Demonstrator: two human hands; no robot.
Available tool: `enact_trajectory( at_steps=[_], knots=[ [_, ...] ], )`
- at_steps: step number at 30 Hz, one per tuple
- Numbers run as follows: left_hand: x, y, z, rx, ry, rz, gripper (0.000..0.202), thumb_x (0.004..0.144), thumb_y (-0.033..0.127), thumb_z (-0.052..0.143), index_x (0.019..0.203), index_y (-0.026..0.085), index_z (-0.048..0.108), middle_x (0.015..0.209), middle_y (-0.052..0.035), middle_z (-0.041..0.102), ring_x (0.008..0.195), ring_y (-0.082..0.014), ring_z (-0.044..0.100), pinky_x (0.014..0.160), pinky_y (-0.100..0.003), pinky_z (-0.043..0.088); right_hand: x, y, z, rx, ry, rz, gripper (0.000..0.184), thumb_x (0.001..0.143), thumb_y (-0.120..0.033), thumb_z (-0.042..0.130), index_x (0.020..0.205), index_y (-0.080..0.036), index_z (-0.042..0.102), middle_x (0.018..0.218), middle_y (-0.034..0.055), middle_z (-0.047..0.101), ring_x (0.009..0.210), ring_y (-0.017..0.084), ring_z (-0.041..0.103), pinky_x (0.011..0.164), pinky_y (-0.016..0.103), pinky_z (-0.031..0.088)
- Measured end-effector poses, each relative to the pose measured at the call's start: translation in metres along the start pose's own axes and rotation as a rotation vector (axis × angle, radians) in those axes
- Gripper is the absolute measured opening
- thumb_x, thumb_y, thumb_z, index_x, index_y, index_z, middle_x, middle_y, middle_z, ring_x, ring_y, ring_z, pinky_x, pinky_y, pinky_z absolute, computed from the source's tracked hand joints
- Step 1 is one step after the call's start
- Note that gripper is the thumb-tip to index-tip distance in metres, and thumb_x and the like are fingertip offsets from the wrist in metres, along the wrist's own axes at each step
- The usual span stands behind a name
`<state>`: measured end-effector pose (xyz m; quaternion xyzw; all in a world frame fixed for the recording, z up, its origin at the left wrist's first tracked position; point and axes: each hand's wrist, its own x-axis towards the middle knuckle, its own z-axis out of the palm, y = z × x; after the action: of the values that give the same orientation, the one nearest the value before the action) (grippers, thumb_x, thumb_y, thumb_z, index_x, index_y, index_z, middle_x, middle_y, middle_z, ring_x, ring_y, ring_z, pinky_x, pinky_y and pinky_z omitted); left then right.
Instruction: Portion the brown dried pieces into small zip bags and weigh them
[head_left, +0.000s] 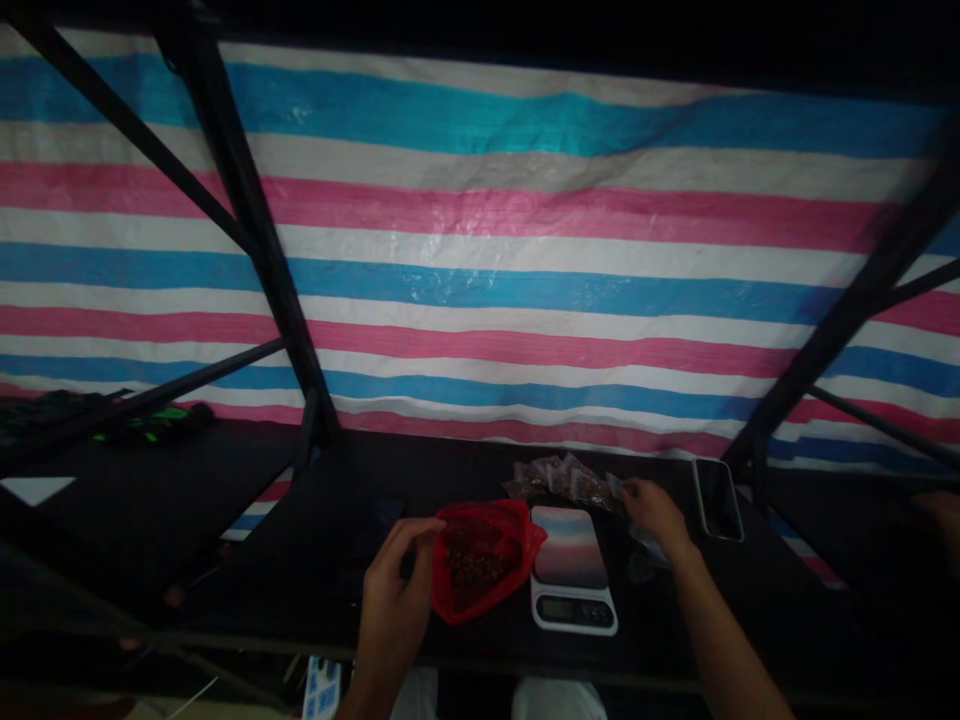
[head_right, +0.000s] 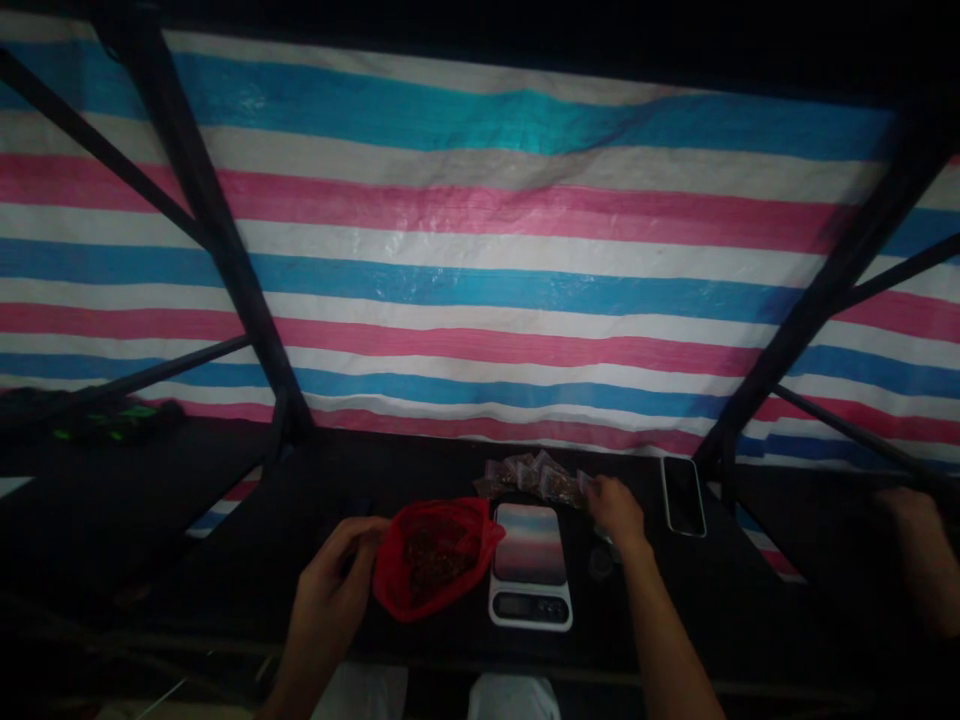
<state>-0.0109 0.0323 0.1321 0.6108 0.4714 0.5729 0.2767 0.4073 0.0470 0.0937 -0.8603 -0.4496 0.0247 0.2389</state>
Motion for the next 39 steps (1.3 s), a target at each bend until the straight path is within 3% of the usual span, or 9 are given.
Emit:
enact_trajectory(
  at_steps=[5, 8, 14, 18, 23, 25, 28, 32, 39],
  knots=[
    [0.002, 0.002, -0.001, -0.011, -0.024, -0.003, 0.028, 0.095, 0.043, 0.060, 0.087, 0.024, 0.078, 0.089, -0.0053, 0.077, 0.085, -0.0217, 0.074, 0.079, -0.031, 0.058, 0.028, -0.027, 0.013, -0.033, -0.229, 0.030, 0.033, 0.103, -0.039, 0.070, 0.130, -0.020, 0.067, 0.132, 0.0097, 0.069, 0.113, 0.025, 0.070, 0.096, 0.046, 0.061],
    [0.002, 0.002, 0.001, -0.024, -0.042, -0.004, 0.025, 0.094, 0.039, 0.060, 0.087, 0.024, 0.079, 0.089, -0.0052, 0.078, 0.086, -0.0213, 0.074, 0.079, -0.030, 0.058, 0.034, -0.029, 0.015, -0.008, -0.271, 0.058, 0.037, 0.102, -0.038, 0.071, 0.134, -0.021, 0.065, 0.136, 0.0103, 0.067, 0.116, 0.026, 0.069, 0.096, 0.046, 0.061],
    [0.004, -0.001, 0.003, -0.033, -0.079, -0.015, 0.025, 0.094, 0.037, 0.059, 0.086, 0.023, 0.078, 0.088, -0.0052, 0.078, 0.085, -0.0203, 0.073, 0.077, -0.029, 0.057, 0.037, -0.028, -0.002, 0.145, -0.180, 0.092, 0.034, 0.102, -0.038, 0.071, 0.131, -0.020, 0.067, 0.133, 0.0101, 0.069, 0.113, 0.025, 0.070, 0.095, 0.045, 0.061],
    [0.005, 0.001, 0.009, -0.072, -0.082, -0.043, 0.024, 0.093, 0.038, 0.061, 0.085, 0.023, 0.078, 0.086, -0.0046, 0.077, 0.082, -0.0199, 0.072, 0.077, -0.029, 0.056, 0.032, -0.033, -0.037, 0.330, -0.054, 0.026, 0.031, 0.094, -0.044, 0.076, 0.110, -0.017, 0.075, 0.104, 0.0152, 0.079, 0.102, 0.031, 0.076, 0.088, 0.041, 0.060],
    [-0.006, 0.019, 0.043, -0.285, -0.211, -0.225, 0.025, 0.093, 0.044, 0.067, 0.095, 0.022, 0.077, 0.093, -0.0052, 0.078, 0.088, -0.0203, 0.073, 0.082, -0.030, 0.057, -0.023, -0.075, -0.058, 0.613, -0.072, -0.123, 0.050, 0.079, -0.056, 0.083, 0.114, -0.021, 0.075, 0.090, 0.0078, 0.082, 0.084, 0.028, 0.078, 0.075, 0.036, 0.061],
    [-0.014, 0.028, 0.060, -0.417, -0.298, -0.318, 0.033, 0.095, 0.048, 0.067, 0.113, 0.022, 0.075, 0.099, -0.0059, 0.078, 0.089, -0.0200, 0.074, 0.082, -0.031, 0.058, -0.062, -0.104, -0.053, 0.899, -0.211, -0.214, 0.052, 0.070, -0.054, 0.091, 0.108, -0.022, 0.075, 0.083, 0.0056, 0.081, 0.076, 0.024, 0.076, 0.072, 0.034, 0.060],
    [-0.022, 0.034, 0.076, -0.528, -0.322, -0.362, 0.037, 0.094, 0.054, 0.070, 0.108, 0.020, 0.074, 0.101, -0.0074, 0.078, 0.092, -0.0207, 0.074, 0.082, -0.031, 0.057, -0.117, -0.144, -0.042, 1.117, -0.402, -0.277, 0.042, 0.070, -0.048, 0.093, 0.098, -0.024, 0.074, 0.076, 0.0010, 0.077, 0.068, 0.018, 0.071, 0.067, 0.029, 0.056],
    [-0.026, 0.027, 0.074, -0.543, -0.228, -0.387, 0.043, 0.090, 0.062, 0.072, 0.093, 0.019, 0.070, 0.090, -0.0041, 0.074, 0.082, -0.0186, 0.071, 0.075, -0.030, 0.056, -0.152, -0.168, -0.027, 1.202, -0.517, -0.233, 0.035, 0.069, -0.041, 0.095, 0.090, -0.023, 0.073, 0.075, -0.0013, 0.074, 0.066, 0.014, 0.066, 0.064, 0.024, 0.053],
    [-0.023, 0.019, 0.052, -0.489, -0.269, -0.346, 0.041, 0.092, 0.060, 0.068, 0.085, 0.020, 0.064, 0.075, 0.0007, 0.065, 0.068, -0.0150, 0.062, 0.066, -0.027, 0.052, -0.162, -0.173, -0.013, 1.431, -0.674, -0.027, 0.049, 0.063, -0.043, 0.100, 0.097, -0.023, 0.069, 0.073, -0.0025, 0.073, 0.063, 0.013, 0.064, 0.063, 0.025, 0.050]
  ],
)
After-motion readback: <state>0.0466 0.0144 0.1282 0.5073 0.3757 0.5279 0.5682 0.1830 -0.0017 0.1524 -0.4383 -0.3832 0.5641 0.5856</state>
